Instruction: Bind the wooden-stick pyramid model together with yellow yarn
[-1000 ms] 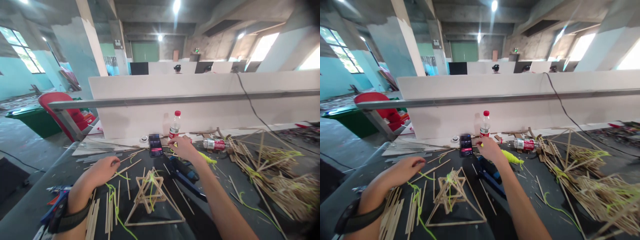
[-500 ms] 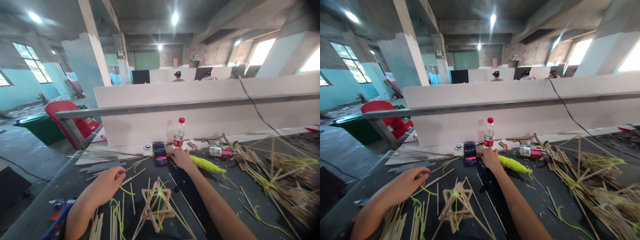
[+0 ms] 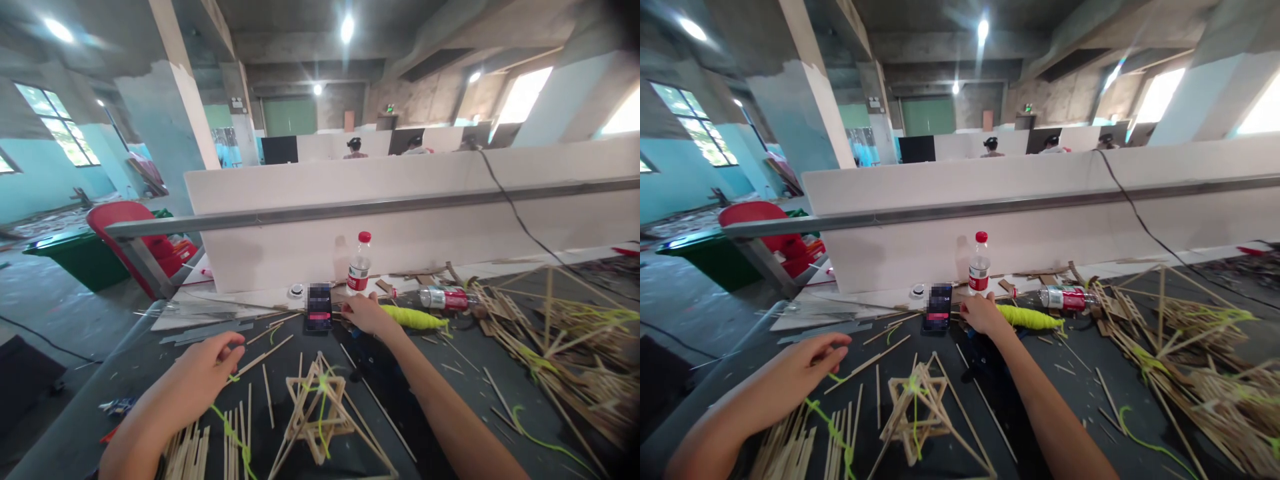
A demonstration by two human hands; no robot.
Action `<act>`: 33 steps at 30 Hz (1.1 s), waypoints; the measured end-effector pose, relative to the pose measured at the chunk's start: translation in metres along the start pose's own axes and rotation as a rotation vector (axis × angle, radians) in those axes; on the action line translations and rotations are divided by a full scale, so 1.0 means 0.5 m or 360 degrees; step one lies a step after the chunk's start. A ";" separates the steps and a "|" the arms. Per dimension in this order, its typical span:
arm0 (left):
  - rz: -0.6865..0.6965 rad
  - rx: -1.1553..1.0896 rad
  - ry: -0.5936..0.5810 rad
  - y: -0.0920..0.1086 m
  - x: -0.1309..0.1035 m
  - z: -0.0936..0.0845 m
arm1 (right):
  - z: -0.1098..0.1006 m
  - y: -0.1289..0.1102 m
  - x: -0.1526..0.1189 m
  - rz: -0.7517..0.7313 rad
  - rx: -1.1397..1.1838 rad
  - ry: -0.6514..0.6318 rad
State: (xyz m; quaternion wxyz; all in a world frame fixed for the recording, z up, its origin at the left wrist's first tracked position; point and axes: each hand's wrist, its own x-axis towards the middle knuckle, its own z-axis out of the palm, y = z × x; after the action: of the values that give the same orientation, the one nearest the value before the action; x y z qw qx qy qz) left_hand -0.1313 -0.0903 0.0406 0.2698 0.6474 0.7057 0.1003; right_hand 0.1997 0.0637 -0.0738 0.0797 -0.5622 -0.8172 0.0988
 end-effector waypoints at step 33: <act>0.0583 -0.0192 0.0358 0.092 0.016 0.022 | -0.258 -0.089 -0.159 -0.0471 0.0831 0.0127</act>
State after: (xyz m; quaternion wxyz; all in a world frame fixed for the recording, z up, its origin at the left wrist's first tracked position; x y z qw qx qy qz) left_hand -0.0862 -0.0782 0.0523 0.2048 0.7322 0.5946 0.2613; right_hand 0.2187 -0.0168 0.0609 0.2672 -0.4009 -0.8334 0.2708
